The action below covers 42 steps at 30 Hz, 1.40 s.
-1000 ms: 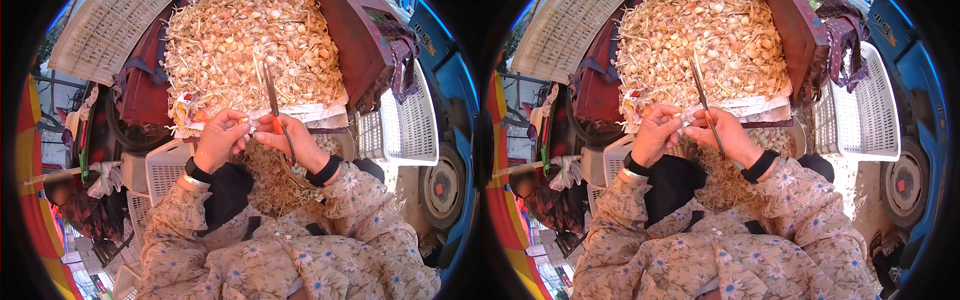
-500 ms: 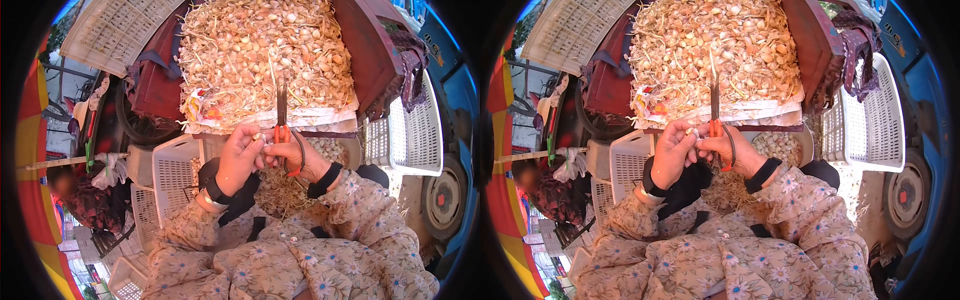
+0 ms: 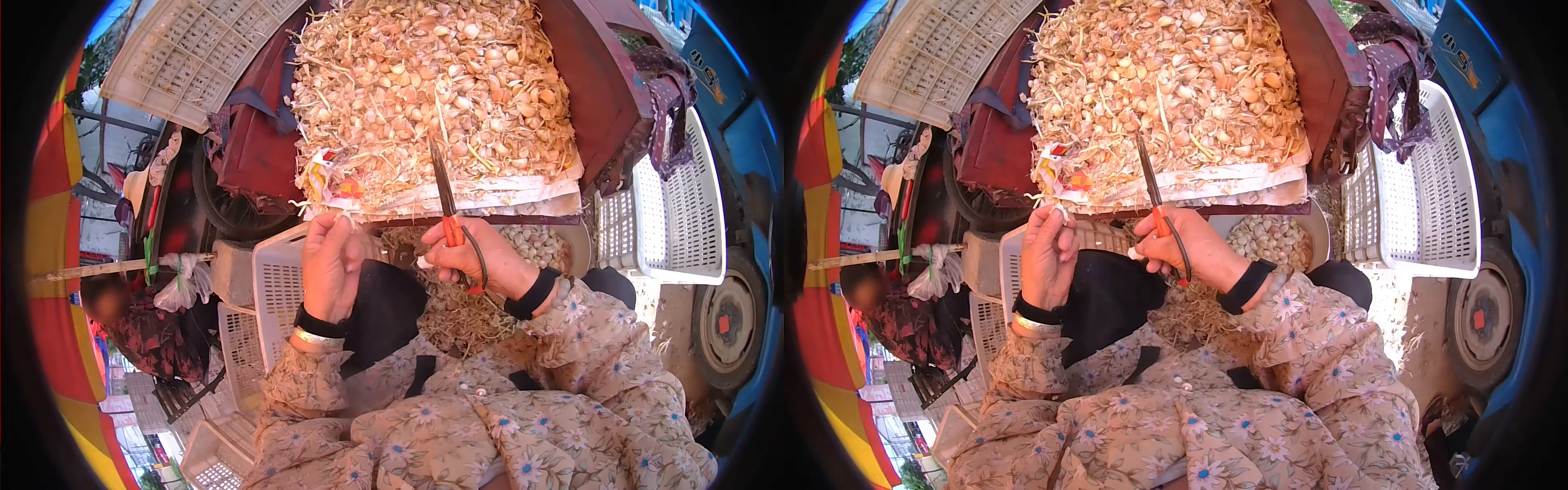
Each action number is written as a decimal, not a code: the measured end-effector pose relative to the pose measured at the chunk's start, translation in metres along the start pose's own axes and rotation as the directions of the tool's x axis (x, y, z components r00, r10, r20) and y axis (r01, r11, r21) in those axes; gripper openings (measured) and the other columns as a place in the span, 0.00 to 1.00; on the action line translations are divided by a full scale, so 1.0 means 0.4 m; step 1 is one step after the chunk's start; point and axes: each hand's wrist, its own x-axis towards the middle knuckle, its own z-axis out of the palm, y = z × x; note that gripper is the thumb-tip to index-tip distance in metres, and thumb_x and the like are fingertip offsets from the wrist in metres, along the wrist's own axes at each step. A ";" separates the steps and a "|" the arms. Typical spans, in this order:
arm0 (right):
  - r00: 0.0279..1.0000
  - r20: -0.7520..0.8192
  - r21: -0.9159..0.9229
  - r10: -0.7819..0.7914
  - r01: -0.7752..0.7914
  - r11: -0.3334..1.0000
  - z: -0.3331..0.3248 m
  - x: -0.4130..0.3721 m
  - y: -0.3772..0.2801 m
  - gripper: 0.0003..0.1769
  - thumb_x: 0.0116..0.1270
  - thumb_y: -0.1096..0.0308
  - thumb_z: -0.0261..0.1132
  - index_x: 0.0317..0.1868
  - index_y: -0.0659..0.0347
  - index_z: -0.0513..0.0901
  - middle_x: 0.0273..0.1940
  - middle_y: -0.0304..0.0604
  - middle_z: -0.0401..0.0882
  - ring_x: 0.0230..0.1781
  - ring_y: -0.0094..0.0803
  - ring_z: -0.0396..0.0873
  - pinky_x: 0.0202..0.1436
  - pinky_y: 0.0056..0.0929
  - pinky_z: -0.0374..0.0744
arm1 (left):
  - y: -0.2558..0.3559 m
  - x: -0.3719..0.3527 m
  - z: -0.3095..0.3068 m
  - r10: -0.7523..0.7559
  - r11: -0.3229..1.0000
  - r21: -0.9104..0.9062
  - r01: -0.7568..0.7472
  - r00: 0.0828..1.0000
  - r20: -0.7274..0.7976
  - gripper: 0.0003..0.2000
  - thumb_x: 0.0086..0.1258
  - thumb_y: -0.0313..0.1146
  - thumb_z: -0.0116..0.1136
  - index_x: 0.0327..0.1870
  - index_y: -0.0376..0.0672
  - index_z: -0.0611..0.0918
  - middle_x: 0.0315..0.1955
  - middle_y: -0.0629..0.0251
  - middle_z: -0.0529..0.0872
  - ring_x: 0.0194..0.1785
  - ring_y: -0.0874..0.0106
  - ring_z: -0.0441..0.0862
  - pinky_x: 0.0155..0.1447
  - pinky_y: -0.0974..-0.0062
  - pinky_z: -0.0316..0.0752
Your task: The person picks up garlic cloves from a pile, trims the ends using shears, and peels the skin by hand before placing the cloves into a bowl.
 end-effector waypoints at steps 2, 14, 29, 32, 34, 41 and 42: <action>1.000 0.015 -0.055 0.013 -0.012 0.998 0.004 0.002 0.006 0.16 0.57 0.65 0.67 0.41 0.66 0.74 0.25 0.37 0.76 0.19 0.21 0.76 0.20 0.18 0.71 | 0.038 0.000 -0.049 -0.022 1.000 -0.015 0.021 0.996 -0.083 0.03 0.68 0.27 0.53 0.40 0.42 0.74 0.29 0.64 0.77 0.23 0.84 0.68 0.22 0.91 0.60; 0.999 -0.044 -0.196 0.001 -0.010 0.981 -0.008 0.030 0.058 0.15 0.59 0.59 0.67 0.29 0.62 0.76 0.19 0.33 0.72 0.15 0.19 0.70 0.18 0.20 0.68 | 0.017 -0.042 -0.523 -0.088 0.996 -0.068 0.064 0.887 -0.454 0.04 0.66 0.26 0.56 0.38 0.37 0.75 0.34 0.59 0.81 0.32 0.76 0.79 0.29 0.89 0.74; 0.984 -0.166 -0.160 -0.064 0.038 0.986 -0.042 0.040 0.033 0.15 0.58 0.59 0.68 0.27 0.62 0.75 0.17 0.33 0.70 0.13 0.20 0.69 0.16 0.20 0.67 | -0.011 0.224 -0.226 0.191 0.172 0.932 -0.319 0.939 0.286 0.10 0.62 0.26 0.57 0.43 0.36 0.81 0.33 0.60 0.84 0.34 0.73 0.82 0.41 0.77 0.76; 0.978 -0.196 -0.110 -0.074 0.053 0.992 -0.052 0.041 0.032 0.15 0.58 0.60 0.67 0.27 0.62 0.75 0.17 0.33 0.70 0.13 0.19 0.68 0.17 0.20 0.68 | -0.081 0.352 -0.084 0.126 -0.019 0.924 -0.383 0.915 0.382 0.12 0.59 0.28 0.57 0.44 0.37 0.81 0.36 0.53 0.83 0.39 0.63 0.81 0.43 0.70 0.75; 0.974 -0.212 -0.094 -0.085 0.066 0.993 -0.058 0.039 0.028 0.15 0.58 0.60 0.67 0.27 0.62 0.74 0.17 0.32 0.69 0.13 0.19 0.67 0.17 0.20 0.68 | -0.102 0.412 -0.044 0.106 -0.180 0.899 -0.399 0.901 0.421 0.12 0.55 0.29 0.58 0.41 0.38 0.82 0.36 0.46 0.82 0.40 0.52 0.80 0.45 0.63 0.75; 0.979 -0.201 -0.087 -0.041 0.024 0.996 -0.051 0.024 -0.003 0.14 0.59 0.60 0.67 0.26 0.60 0.74 0.16 0.31 0.68 0.13 0.18 0.66 0.16 0.20 0.65 | -0.129 0.453 -0.034 0.069 -0.431 0.856 -0.287 0.935 0.348 0.07 0.53 0.28 0.59 0.33 0.40 0.82 0.33 0.51 0.83 0.39 0.53 0.80 0.43 0.61 0.74; 0.980 -0.193 -0.084 -0.052 0.036 0.996 -0.050 0.024 0.000 0.15 0.59 0.60 0.67 0.26 0.60 0.74 0.16 0.32 0.68 0.13 0.19 0.66 0.16 0.20 0.65 | -0.125 0.435 -0.031 0.071 -0.416 0.865 -0.283 0.937 0.341 0.07 0.53 0.28 0.59 0.33 0.39 0.82 0.33 0.51 0.83 0.39 0.53 0.80 0.43 0.61 0.74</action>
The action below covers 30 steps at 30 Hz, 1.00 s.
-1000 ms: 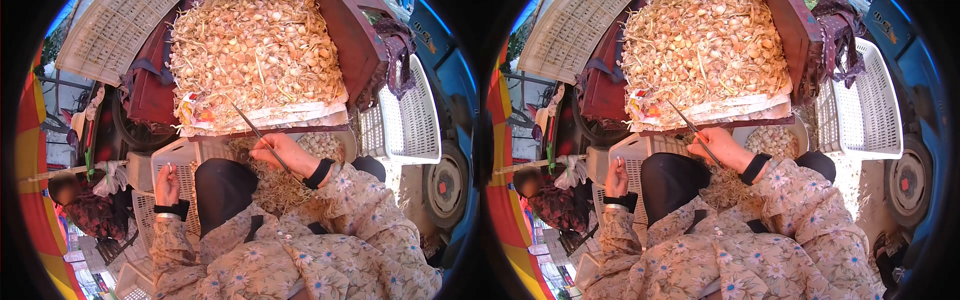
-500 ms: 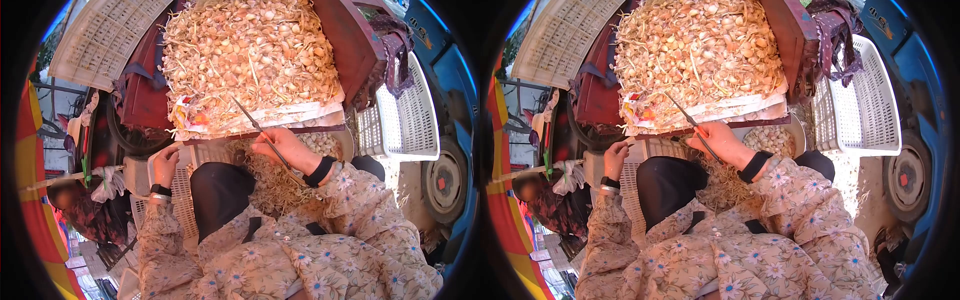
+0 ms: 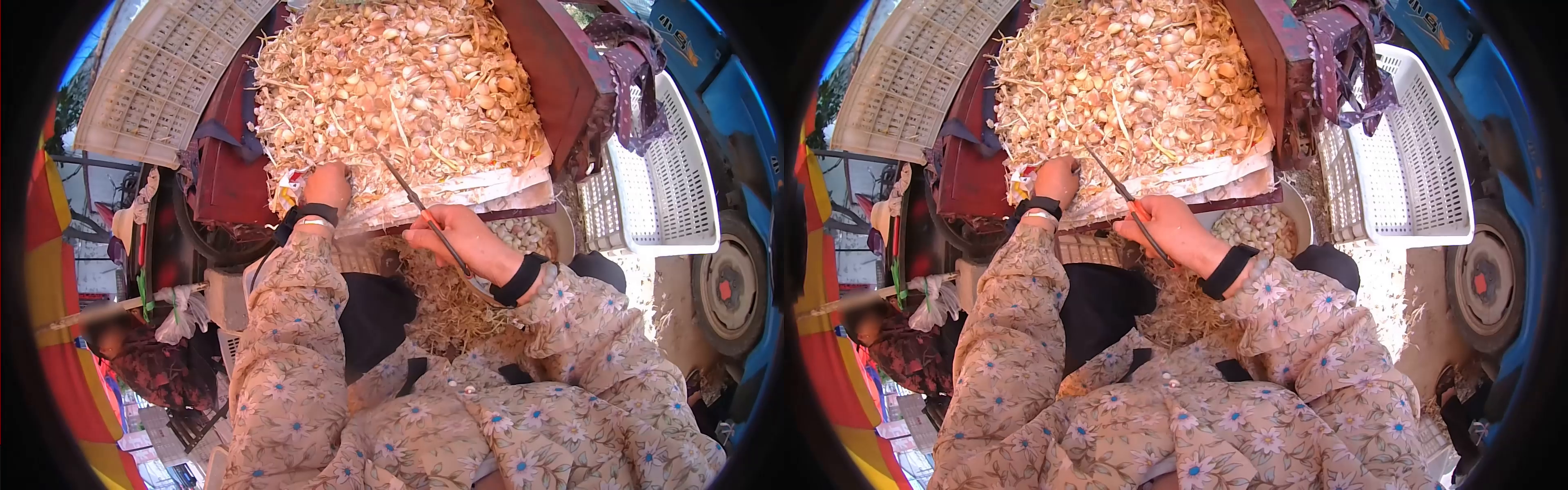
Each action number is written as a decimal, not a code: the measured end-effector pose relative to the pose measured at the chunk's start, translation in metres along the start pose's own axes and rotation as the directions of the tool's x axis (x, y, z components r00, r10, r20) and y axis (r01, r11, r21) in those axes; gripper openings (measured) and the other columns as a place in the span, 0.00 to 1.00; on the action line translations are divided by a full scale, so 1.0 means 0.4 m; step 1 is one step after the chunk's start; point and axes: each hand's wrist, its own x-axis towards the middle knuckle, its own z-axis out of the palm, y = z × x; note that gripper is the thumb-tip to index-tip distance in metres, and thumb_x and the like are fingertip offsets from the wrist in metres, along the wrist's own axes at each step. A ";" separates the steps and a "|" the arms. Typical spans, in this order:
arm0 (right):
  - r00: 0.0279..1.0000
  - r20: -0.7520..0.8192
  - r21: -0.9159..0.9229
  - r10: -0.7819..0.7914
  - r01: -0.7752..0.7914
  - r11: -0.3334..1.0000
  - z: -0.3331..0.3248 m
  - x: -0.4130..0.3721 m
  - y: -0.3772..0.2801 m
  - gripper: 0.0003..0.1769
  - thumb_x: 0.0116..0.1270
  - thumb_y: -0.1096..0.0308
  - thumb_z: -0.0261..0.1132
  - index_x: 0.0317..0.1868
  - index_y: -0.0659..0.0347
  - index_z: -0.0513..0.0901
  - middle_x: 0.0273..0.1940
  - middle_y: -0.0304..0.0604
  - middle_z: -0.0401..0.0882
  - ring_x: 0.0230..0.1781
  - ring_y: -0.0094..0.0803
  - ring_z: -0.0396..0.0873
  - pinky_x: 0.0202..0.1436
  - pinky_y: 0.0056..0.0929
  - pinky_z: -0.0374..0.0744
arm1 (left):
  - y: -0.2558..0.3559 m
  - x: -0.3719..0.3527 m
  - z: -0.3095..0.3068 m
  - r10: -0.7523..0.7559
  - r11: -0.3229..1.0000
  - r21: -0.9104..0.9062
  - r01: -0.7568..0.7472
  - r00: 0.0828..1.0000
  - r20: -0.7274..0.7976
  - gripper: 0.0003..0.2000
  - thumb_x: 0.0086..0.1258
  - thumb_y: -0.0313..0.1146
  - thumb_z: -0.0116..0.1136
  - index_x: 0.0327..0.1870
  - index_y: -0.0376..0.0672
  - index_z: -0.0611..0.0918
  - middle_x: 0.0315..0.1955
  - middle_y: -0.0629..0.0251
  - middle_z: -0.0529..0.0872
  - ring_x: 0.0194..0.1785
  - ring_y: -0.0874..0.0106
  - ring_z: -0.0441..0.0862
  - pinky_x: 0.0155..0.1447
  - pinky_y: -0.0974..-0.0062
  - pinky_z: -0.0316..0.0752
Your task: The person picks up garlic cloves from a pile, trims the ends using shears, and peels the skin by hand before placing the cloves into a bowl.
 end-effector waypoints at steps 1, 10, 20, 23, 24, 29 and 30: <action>1.000 0.006 0.005 -0.011 0.011 1.000 0.000 -0.001 0.001 0.15 0.59 0.59 0.67 0.26 0.60 0.74 0.16 0.32 0.68 0.13 0.19 0.66 0.16 0.20 0.64 | 0.004 -0.015 -0.006 -0.008 1.000 -0.018 0.008 1.000 0.001 0.08 0.53 0.27 0.59 0.34 0.39 0.82 0.33 0.51 0.83 0.39 0.53 0.80 0.43 0.61 0.74; 1.000 0.030 -0.087 -0.004 0.007 0.996 -0.017 -0.006 0.006 0.15 0.60 0.59 0.66 0.33 0.64 0.78 0.25 0.35 0.76 0.18 0.19 0.71 0.21 0.19 0.70 | -0.046 -0.078 0.019 -0.101 0.913 -0.405 0.053 0.990 -0.098 0.09 0.53 0.25 0.61 0.37 0.40 0.82 0.26 0.58 0.82 0.31 0.65 0.80 0.37 0.73 0.74; 0.988 -0.082 -0.141 -0.128 0.116 0.983 -0.022 -0.003 -0.018 0.15 0.59 0.58 0.66 0.27 0.61 0.76 0.15 0.31 0.69 0.14 0.18 0.66 0.18 0.21 0.64 | 0.040 -0.055 -0.021 -0.244 0.520 -0.849 0.097 0.969 -0.039 0.06 0.58 0.24 0.58 0.36 0.39 0.78 0.21 0.69 0.78 0.22 0.78 0.77 0.25 0.77 0.72; 0.984 -0.121 -0.040 -0.132 0.128 0.991 -0.046 -0.002 -0.034 0.14 0.59 0.59 0.66 0.29 0.62 0.77 0.16 0.31 0.69 0.14 0.18 0.67 0.18 0.20 0.64 | 0.087 0.011 -0.029 -0.184 0.448 -0.890 0.085 0.983 0.002 0.04 0.62 0.25 0.55 0.36 0.39 0.80 0.21 0.72 0.77 0.21 0.84 0.73 0.23 0.81 0.70; 0.981 -0.138 -0.035 -0.135 0.132 0.991 -0.050 0.001 -0.036 0.14 0.59 0.59 0.66 0.29 0.63 0.77 0.16 0.32 0.69 0.14 0.18 0.66 0.18 0.20 0.64 | 0.104 0.034 -0.033 -0.174 0.430 -0.896 0.111 0.984 0.039 0.04 0.62 0.25 0.55 0.36 0.39 0.81 0.21 0.72 0.78 0.21 0.84 0.73 0.23 0.81 0.70; 0.978 -0.169 0.014 -0.123 0.127 0.992 -0.062 -0.003 -0.045 0.15 0.59 0.60 0.67 0.30 0.64 0.77 0.18 0.33 0.69 0.14 0.18 0.66 0.17 0.20 0.64 | 0.097 0.100 0.045 0.080 0.912 -0.379 -0.157 0.974 -0.212 0.15 0.57 0.25 0.58 0.48 0.43 0.81 0.34 0.50 0.83 0.35 0.57 0.82 0.42 0.69 0.75; 0.980 -0.165 0.019 -0.112 0.117 0.993 -0.063 -0.006 -0.047 0.15 0.59 0.60 0.67 0.30 0.64 0.77 0.18 0.33 0.69 0.14 0.18 0.65 0.17 0.20 0.64 | 0.103 0.094 0.035 0.065 0.907 -0.398 -0.139 0.979 -0.194 0.15 0.57 0.25 0.58 0.48 0.43 0.81 0.34 0.50 0.83 0.35 0.57 0.82 0.42 0.69 0.75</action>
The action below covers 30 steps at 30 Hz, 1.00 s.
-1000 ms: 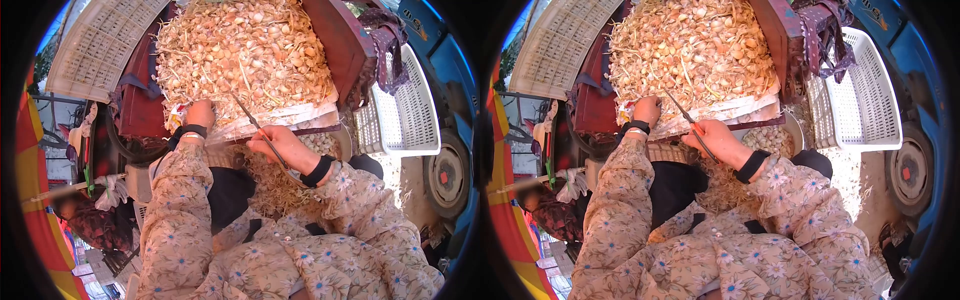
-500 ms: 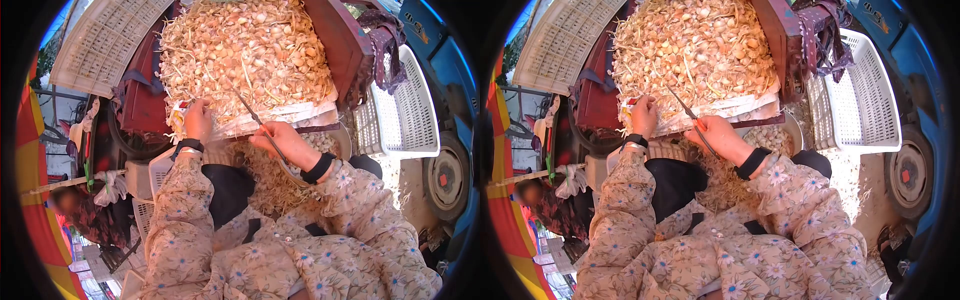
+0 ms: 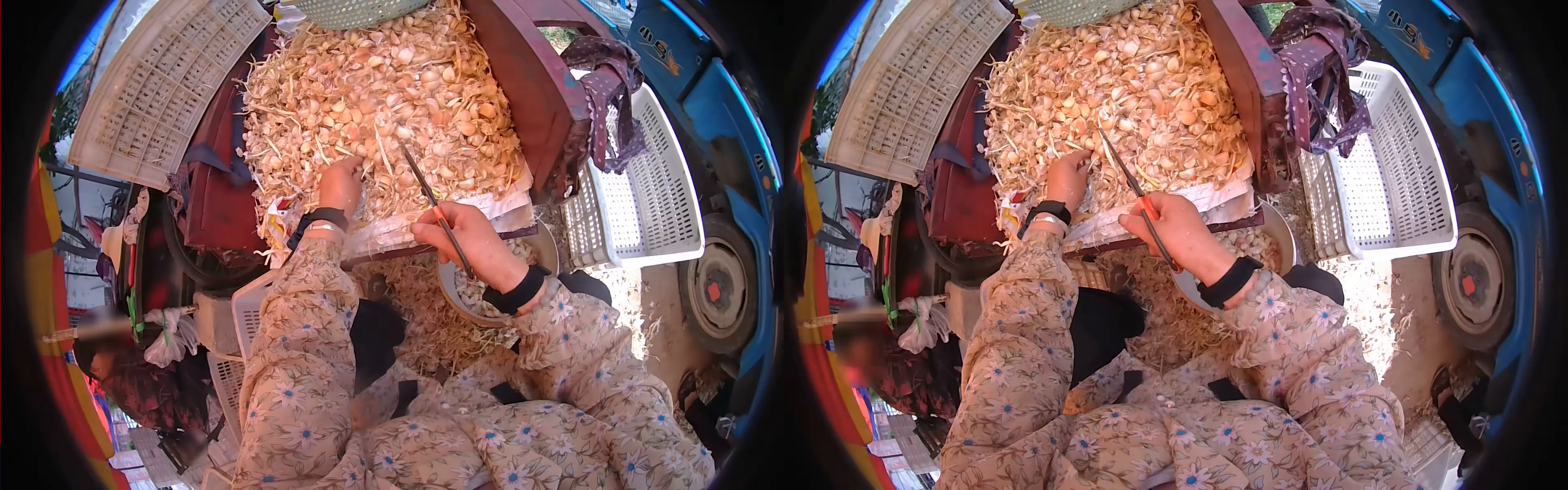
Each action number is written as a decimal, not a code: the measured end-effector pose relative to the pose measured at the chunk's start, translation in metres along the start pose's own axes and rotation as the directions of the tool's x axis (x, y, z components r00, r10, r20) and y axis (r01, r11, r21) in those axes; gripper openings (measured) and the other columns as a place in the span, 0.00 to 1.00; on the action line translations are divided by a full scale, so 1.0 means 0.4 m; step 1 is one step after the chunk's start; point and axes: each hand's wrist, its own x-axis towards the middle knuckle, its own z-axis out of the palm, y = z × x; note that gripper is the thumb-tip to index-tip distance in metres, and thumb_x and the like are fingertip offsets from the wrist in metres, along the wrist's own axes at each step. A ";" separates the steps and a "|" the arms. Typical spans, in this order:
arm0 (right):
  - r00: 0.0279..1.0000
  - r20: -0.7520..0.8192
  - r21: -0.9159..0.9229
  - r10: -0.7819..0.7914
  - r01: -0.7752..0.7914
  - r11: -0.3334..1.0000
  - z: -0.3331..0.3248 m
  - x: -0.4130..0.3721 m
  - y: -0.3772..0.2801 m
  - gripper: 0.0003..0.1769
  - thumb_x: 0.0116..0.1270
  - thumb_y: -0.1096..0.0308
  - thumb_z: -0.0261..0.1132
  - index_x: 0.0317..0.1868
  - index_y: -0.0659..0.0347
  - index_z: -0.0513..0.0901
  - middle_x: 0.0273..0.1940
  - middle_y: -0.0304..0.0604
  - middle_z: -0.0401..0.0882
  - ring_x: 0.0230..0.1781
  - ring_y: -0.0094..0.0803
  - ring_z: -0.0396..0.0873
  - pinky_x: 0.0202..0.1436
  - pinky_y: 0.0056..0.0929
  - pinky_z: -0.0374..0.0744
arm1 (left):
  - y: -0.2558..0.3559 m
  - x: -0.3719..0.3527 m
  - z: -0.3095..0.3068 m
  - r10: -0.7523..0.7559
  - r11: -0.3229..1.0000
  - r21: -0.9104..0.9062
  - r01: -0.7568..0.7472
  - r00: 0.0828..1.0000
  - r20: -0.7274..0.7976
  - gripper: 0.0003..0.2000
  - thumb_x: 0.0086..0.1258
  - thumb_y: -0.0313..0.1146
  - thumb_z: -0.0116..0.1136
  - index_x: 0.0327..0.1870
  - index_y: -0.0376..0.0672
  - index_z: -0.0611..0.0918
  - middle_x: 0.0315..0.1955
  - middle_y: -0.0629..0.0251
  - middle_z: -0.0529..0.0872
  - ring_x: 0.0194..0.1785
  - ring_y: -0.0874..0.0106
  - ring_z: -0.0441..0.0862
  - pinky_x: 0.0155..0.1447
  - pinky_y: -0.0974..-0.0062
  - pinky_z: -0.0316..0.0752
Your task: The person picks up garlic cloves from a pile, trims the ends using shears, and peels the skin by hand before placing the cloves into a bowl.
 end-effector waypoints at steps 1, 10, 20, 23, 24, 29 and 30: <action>1.000 0.002 0.000 0.001 -0.001 1.000 -0.001 -0.002 -0.003 0.15 0.59 0.60 0.67 0.30 0.64 0.77 0.17 0.33 0.69 0.14 0.18 0.65 0.17 0.20 0.63 | 0.010 -0.006 -0.010 -0.022 1.000 -0.016 0.023 1.000 0.012 0.15 0.57 0.26 0.58 0.48 0.42 0.81 0.33 0.50 0.83 0.35 0.57 0.82 0.42 0.69 0.75; 0.999 0.038 -0.050 -0.004 0.006 0.999 0.007 -0.006 -0.001 0.15 0.59 0.59 0.67 0.29 0.64 0.76 0.15 0.32 0.69 0.13 0.18 0.66 0.17 0.20 0.62 | 0.007 -0.020 -0.053 -0.148 0.989 -0.002 0.150 0.980 0.135 0.21 0.55 0.26 0.64 0.53 0.44 0.77 0.34 0.52 0.84 0.37 0.60 0.82 0.42 0.68 0.75; 0.999 0.037 -0.071 -0.004 0.006 0.997 -0.001 -0.010 0.001 0.16 0.58 0.59 0.68 0.28 0.63 0.76 0.15 0.33 0.69 0.13 0.19 0.66 0.17 0.21 0.64 | -0.034 0.014 -0.029 -0.051 0.984 0.178 0.024 0.987 0.153 0.27 0.55 0.29 0.65 0.58 0.45 0.73 0.27 0.57 0.82 0.33 0.67 0.80 0.37 0.72 0.74; 0.999 0.031 -0.098 -0.012 0.015 0.995 -0.002 -0.010 -0.001 0.16 0.58 0.58 0.68 0.27 0.63 0.76 0.15 0.33 0.70 0.13 0.19 0.66 0.17 0.21 0.64 | -0.010 0.025 -0.045 -0.138 0.977 0.190 0.094 0.962 0.234 0.26 0.54 0.29 0.66 0.56 0.41 0.73 0.42 0.46 0.82 0.47 0.55 0.80 0.50 0.66 0.74; 1.000 0.025 -0.104 -0.019 0.021 0.994 -0.004 -0.010 0.000 0.16 0.58 0.58 0.68 0.27 0.62 0.76 0.15 0.33 0.70 0.14 0.19 0.67 0.18 0.21 0.64 | -0.022 0.024 -0.041 -0.138 0.984 0.139 0.107 0.962 0.234 0.25 0.55 0.29 0.66 0.56 0.41 0.73 0.40 0.50 0.82 0.44 0.60 0.80 0.46 0.68 0.74; 0.999 0.028 -0.101 -0.024 0.027 0.995 -0.003 -0.018 -0.007 0.16 0.57 0.58 0.68 0.25 0.62 0.75 0.16 0.32 0.70 0.15 0.19 0.67 0.19 0.21 0.65 | -0.091 0.004 -0.031 -0.180 0.979 -0.038 0.199 0.942 0.284 0.20 0.57 0.28 0.65 0.51 0.38 0.74 0.28 0.67 0.78 0.26 0.77 0.74 0.29 0.78 0.72; 0.999 0.031 -0.104 -0.020 0.023 0.994 -0.002 -0.019 -0.008 0.16 0.57 0.58 0.68 0.25 0.62 0.75 0.16 0.32 0.70 0.16 0.19 0.67 0.20 0.22 0.65 | -0.089 -0.001 -0.036 -0.170 0.981 -0.039 0.189 0.942 0.290 0.19 0.58 0.27 0.65 0.50 0.38 0.75 0.27 0.68 0.77 0.24 0.78 0.73 0.26 0.79 0.70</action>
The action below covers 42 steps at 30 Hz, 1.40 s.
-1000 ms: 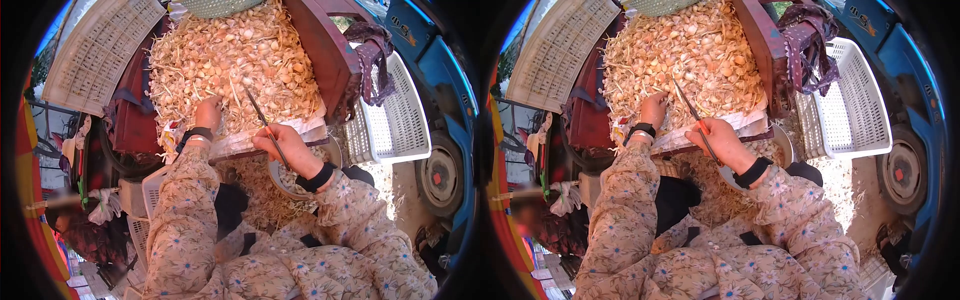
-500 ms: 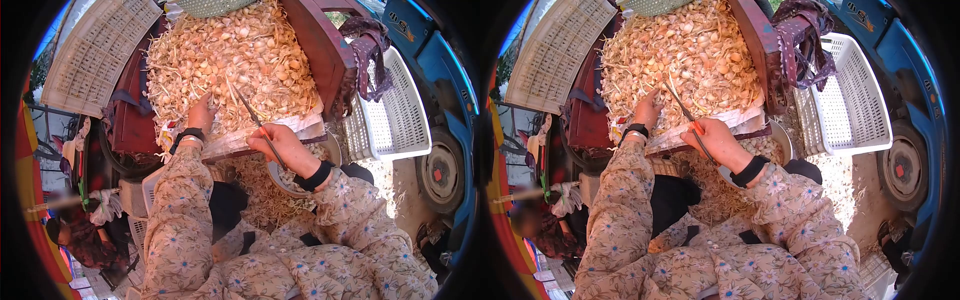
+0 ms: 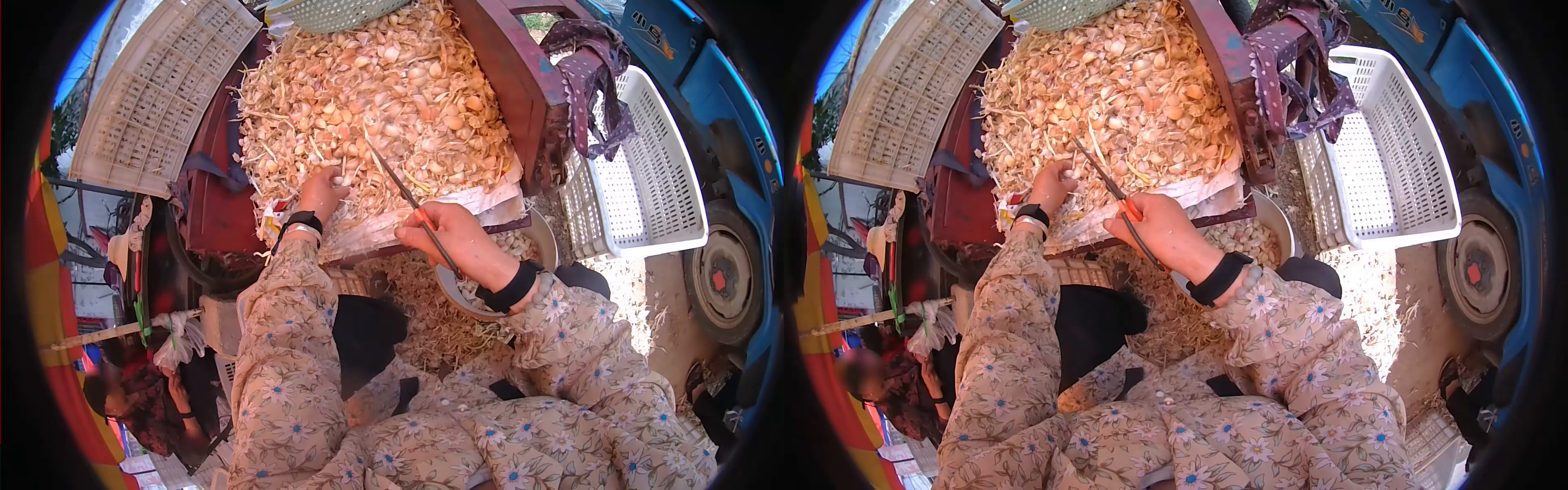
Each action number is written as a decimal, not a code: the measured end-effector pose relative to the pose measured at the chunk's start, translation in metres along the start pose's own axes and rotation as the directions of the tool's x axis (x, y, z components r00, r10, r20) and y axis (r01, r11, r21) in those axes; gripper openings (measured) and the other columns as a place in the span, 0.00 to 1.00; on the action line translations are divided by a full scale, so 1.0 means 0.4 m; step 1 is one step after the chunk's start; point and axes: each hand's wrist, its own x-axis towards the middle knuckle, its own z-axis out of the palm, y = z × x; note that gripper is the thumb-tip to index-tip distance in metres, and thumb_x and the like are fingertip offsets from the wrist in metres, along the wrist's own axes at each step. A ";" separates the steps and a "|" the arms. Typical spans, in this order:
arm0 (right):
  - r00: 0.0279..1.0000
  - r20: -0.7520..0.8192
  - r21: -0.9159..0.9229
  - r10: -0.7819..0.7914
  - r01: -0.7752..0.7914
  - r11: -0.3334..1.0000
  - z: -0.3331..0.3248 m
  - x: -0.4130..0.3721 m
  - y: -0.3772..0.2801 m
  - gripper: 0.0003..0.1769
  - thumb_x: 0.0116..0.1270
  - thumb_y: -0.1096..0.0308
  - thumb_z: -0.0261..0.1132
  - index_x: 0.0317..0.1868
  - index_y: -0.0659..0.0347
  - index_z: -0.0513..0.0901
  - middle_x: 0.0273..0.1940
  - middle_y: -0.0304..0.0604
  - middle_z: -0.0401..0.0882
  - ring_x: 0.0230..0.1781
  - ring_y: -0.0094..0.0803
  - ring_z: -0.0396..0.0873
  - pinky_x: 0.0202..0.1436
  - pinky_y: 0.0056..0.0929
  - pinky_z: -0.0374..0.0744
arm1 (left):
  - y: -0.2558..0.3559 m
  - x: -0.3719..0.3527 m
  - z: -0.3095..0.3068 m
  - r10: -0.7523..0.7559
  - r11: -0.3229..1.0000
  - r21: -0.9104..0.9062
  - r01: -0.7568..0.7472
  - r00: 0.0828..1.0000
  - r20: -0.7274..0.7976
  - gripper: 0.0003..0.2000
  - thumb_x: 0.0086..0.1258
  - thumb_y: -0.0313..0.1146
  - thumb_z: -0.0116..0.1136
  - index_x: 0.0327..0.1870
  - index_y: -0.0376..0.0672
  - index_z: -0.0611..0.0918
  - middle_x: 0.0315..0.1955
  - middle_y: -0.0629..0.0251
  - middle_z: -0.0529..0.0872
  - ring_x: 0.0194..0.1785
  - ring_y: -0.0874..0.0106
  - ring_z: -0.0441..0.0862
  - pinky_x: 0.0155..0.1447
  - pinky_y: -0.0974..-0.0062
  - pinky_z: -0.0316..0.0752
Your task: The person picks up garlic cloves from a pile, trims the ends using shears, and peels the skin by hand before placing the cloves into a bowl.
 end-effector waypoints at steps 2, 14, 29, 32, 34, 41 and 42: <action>1.000 0.004 -0.035 -0.023 0.023 0.999 0.002 0.004 0.006 0.17 0.57 0.57 0.68 0.25 0.62 0.75 0.16 0.33 0.70 0.16 0.19 0.67 0.21 0.23 0.66 | 0.000 -0.017 -0.006 -0.119 0.971 -0.204 0.124 0.992 0.036 0.20 0.57 0.30 0.66 0.50 0.38 0.75 0.29 0.64 0.81 0.23 0.77 0.76 0.26 0.79 0.71; 0.996 -0.029 -0.178 -0.080 0.074 0.981 0.017 0.024 0.043 0.19 0.57 0.55 0.67 0.24 0.63 0.76 0.16 0.37 0.71 0.17 0.23 0.70 0.23 0.26 0.68 | 0.071 -0.156 -0.042 -0.147 0.316 -0.930 0.186 0.978 0.146 0.07 0.64 0.26 0.58 0.42 0.42 0.76 0.24 0.71 0.77 0.21 0.83 0.70 0.20 0.89 0.60; 0.991 -0.129 0.445 0.024 0.037 0.895 0.003 0.029 -0.004 0.15 0.58 0.67 0.68 0.39 0.66 0.73 0.25 0.37 0.76 0.21 0.20 0.75 0.23 0.16 0.72 | 0.293 -0.304 0.050 0.144 0.263 -0.963 0.057 0.985 0.098 0.08 0.64 0.26 0.59 0.41 0.40 0.76 0.23 0.75 0.75 0.21 0.87 0.67 0.23 0.89 0.60; 0.995 -0.103 0.221 -0.001 0.024 0.975 -0.040 0.013 -0.034 0.15 0.58 0.67 0.68 0.39 0.66 0.73 0.25 0.37 0.76 0.21 0.19 0.75 0.23 0.15 0.72 | 0.255 -0.286 0.051 0.253 0.044 -0.987 0.153 0.954 0.160 0.09 0.66 0.29 0.57 0.44 0.41 0.75 0.24 0.71 0.75 0.19 0.85 0.66 0.19 0.91 0.59; 0.999 0.026 0.020 0.037 -0.038 0.999 -0.076 -0.018 -0.072 0.13 0.57 0.68 0.69 0.36 0.65 0.75 0.25 0.34 0.75 0.22 0.18 0.73 0.24 0.15 0.71 | 0.251 -0.290 0.030 0.202 -0.021 -0.979 0.205 0.959 0.197 0.12 0.67 0.32 0.56 0.48 0.39 0.74 0.28 0.66 0.76 0.19 0.86 0.65 0.20 0.91 0.59; 0.972 0.223 -0.519 0.074 0.054 0.853 -0.147 -0.065 -0.040 0.16 0.52 0.64 0.74 0.32 0.67 0.79 0.22 0.30 0.72 0.26 0.16 0.68 0.30 0.18 0.70 | 0.267 -0.292 0.018 0.262 0.064 -0.977 0.202 0.941 0.212 0.17 0.67 0.28 0.54 0.57 0.39 0.70 0.32 0.64 0.78 0.20 0.87 0.65 0.19 0.92 0.58; 0.986 0.153 -0.430 0.067 0.005 0.903 -0.141 -0.064 -0.037 0.16 0.53 0.64 0.73 0.32 0.67 0.79 0.22 0.31 0.72 0.26 0.16 0.68 0.31 0.19 0.70 | 0.270 -0.293 0.024 0.260 0.081 -0.981 0.177 0.946 0.192 0.18 0.67 0.27 0.54 0.58 0.40 0.69 0.33 0.64 0.78 0.20 0.87 0.65 0.19 0.92 0.58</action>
